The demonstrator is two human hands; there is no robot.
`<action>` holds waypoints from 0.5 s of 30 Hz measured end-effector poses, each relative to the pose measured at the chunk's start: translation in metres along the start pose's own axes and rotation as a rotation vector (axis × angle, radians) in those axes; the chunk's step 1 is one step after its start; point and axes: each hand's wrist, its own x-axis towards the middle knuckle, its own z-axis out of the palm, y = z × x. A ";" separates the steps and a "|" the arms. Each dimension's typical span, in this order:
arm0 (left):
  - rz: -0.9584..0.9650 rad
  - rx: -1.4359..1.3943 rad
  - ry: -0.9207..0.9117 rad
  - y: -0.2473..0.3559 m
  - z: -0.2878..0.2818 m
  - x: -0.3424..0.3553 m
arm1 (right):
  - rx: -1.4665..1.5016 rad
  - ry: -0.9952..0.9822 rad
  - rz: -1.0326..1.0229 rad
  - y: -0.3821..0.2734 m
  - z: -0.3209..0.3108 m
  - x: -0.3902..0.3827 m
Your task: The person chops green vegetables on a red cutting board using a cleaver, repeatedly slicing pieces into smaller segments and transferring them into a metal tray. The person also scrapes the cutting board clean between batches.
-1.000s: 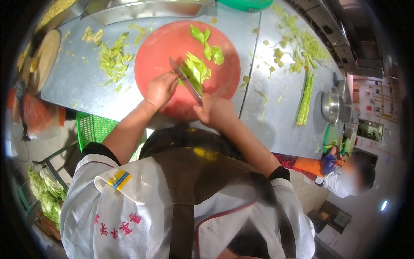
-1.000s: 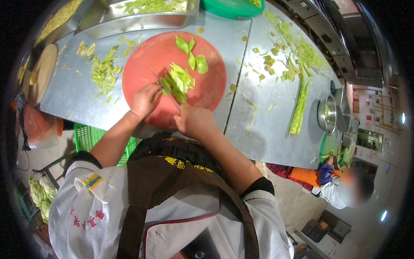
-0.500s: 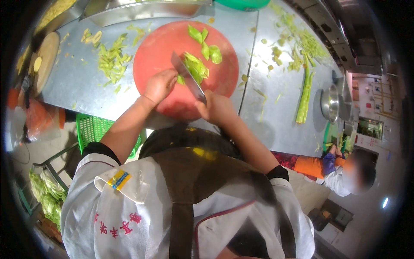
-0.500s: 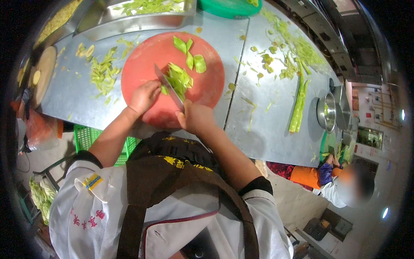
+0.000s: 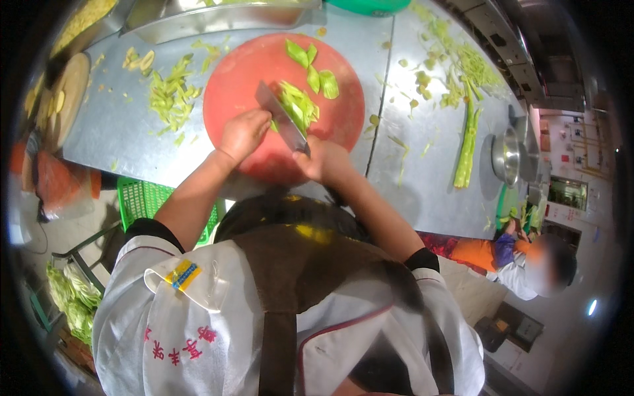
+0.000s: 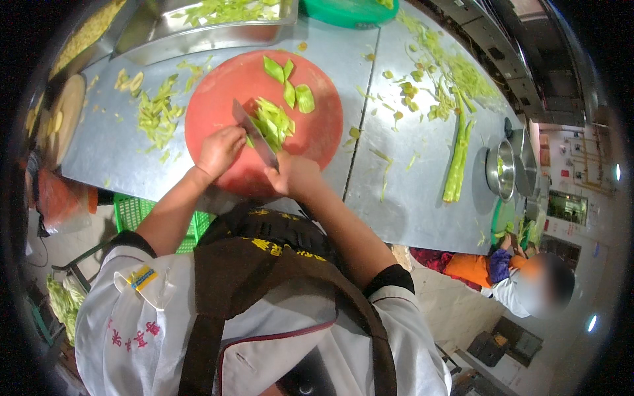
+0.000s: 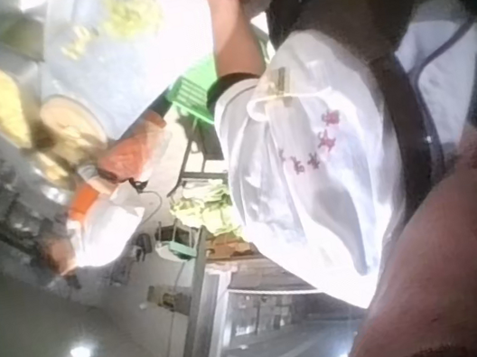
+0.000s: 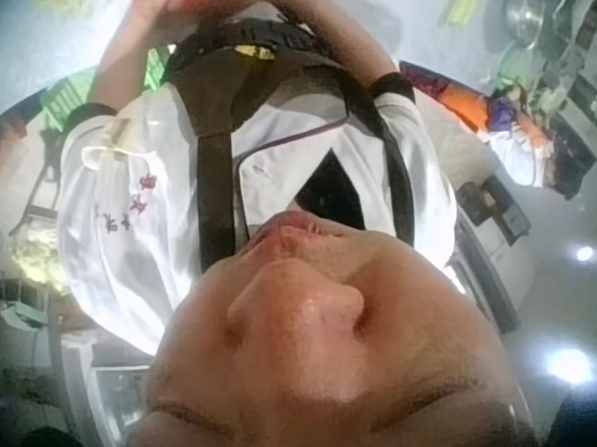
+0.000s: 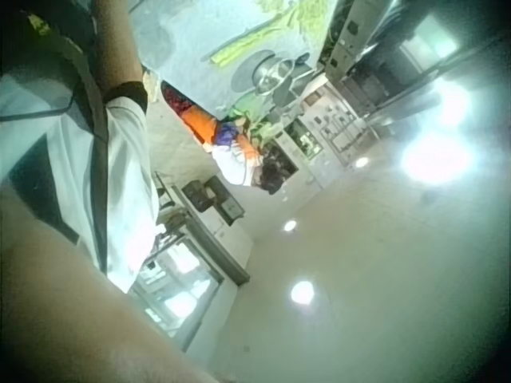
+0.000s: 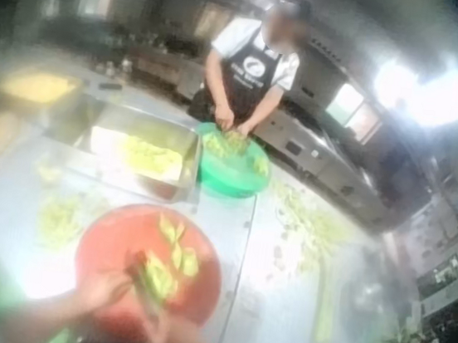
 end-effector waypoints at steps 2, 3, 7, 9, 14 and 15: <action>-0.002 0.011 0.005 0.000 -0.001 0.000 | -0.004 0.033 0.002 0.000 -0.005 -0.001; 0.000 0.009 0.010 0.000 0.000 0.000 | 0.004 0.001 0.023 -0.001 -0.010 -0.003; -0.009 0.015 -0.008 0.000 0.000 0.001 | 0.002 -0.152 0.079 -0.006 -0.038 -0.008; -0.007 0.001 -0.005 0.001 -0.001 0.001 | 0.002 -0.204 0.091 -0.007 -0.045 -0.009; -0.004 -0.011 -0.002 0.001 -0.002 0.001 | 0.004 -0.220 0.092 -0.008 -0.048 -0.008; -0.003 -0.015 -0.001 0.001 -0.002 0.002 | 0.011 -0.222 0.084 -0.008 -0.048 -0.007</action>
